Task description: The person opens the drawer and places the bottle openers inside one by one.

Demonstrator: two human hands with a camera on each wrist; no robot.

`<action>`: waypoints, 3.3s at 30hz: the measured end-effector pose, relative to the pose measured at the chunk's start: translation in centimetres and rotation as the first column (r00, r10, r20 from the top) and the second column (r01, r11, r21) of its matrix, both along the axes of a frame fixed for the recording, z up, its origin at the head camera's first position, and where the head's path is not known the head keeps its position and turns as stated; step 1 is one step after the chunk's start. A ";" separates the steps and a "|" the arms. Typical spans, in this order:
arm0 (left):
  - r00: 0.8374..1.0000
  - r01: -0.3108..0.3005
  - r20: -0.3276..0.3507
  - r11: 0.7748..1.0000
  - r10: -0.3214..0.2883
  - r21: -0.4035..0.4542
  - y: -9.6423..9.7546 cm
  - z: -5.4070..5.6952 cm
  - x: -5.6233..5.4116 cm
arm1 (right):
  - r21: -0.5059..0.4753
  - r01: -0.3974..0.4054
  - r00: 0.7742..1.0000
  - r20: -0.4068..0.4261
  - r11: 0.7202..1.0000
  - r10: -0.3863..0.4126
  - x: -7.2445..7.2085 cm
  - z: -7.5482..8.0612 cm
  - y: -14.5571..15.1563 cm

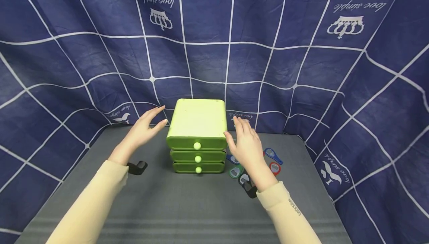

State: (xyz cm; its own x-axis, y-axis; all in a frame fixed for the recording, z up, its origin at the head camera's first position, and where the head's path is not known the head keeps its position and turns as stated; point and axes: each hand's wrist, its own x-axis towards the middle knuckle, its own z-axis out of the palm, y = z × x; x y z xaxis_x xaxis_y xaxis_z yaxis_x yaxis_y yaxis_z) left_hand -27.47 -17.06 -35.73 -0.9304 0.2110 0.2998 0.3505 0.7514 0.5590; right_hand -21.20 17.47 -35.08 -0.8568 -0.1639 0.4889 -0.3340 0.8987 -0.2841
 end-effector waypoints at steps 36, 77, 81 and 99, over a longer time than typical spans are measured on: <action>0.954 0.095 0.263 0.978 -0.143 0.187 2.4 -0.9 -1.1 | -0.723 0.114 0.795 0.478 0.682 0.373 1.1 -7.4 -9.9; 0.948 0.101 0.267 0.960 -0.173 0.261 1.3 -1.8 -1.4 | -0.894 0.337 0.745 0.445 0.296 0.497 1.7 -7.1 -11.3; 0.946 0.111 0.267 0.957 -0.185 0.269 1.2 -1.9 -1.3 | -0.888 0.346 0.733 0.458 0.304 0.503 2.6 -7.2 -11.2; 0.929 0.151 0.304 0.967 -0.209 0.204 1.5 -1.7 -1.1 | -0.881 0.349 0.671 0.473 0.319 0.571 6.3 -7.3 -10.2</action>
State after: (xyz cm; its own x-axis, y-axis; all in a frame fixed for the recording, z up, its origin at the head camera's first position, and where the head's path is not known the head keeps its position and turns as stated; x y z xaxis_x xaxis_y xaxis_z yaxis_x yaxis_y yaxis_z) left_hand -28.55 -15.58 -37.44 -0.9337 0.3558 0.0394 0.2512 0.5728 0.7802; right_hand -14.87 7.24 -42.38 -0.9518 -0.1722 -0.2538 0.2759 -0.1187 -0.9538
